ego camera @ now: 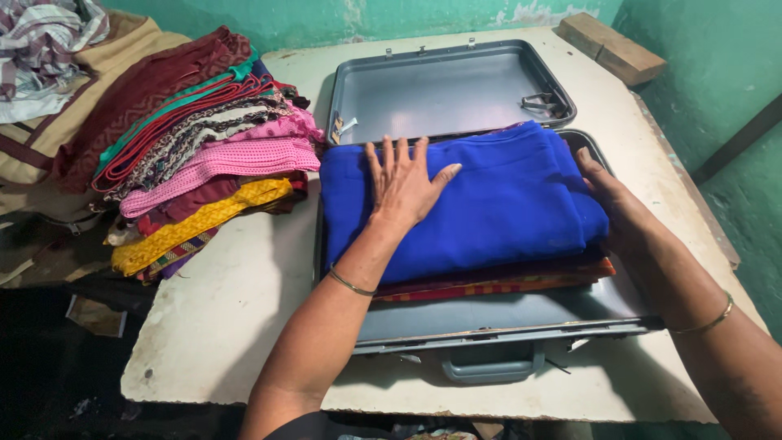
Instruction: The person packs clothes into a suitcase by hand, starting with a blue garment which they fold and smooth down before placing a red patterned garment on top and smoothing it as well.
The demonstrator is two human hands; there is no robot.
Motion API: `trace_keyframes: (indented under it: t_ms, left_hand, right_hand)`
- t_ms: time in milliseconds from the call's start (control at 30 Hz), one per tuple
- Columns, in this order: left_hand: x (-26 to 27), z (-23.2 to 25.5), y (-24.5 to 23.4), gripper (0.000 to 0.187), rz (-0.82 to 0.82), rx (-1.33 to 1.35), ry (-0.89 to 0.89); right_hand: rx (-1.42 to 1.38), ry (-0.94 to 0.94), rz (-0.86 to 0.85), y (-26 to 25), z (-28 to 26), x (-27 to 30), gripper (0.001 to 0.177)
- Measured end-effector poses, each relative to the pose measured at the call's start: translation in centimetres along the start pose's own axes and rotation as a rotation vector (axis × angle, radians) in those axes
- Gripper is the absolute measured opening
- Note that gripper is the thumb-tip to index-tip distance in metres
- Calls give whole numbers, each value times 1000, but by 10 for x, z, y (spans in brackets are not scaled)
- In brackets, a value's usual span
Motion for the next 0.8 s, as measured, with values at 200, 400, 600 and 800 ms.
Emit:
trace_keyframes:
  t_ms: [200,400,600,800]
  left_hand:
    - [23,45,-76,55,414,226,286]
    - [129,159,-33,41,-343,674,660]
    - [150,176,5,76,-310,565,806]
    - [111,128,23,94,-324,683,562]
  right_hand:
    - [176,94,21,-3,9,2,58]
    - [244,35,22,-28,13,-19,37]
    - [185,-53,34,-24,-21,-27,30]
    - [145,-107,-6,-8,-35,-23,27]
Point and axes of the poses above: each hand's wrist, its own x-axis away from the middle knuckle, its own y-axis out of the palm, z = x × y, the point moved 9 cm from there along -x, towards the middle knuckle, and after that the axes turned 4 degrees about z, right-handed, at the moved point
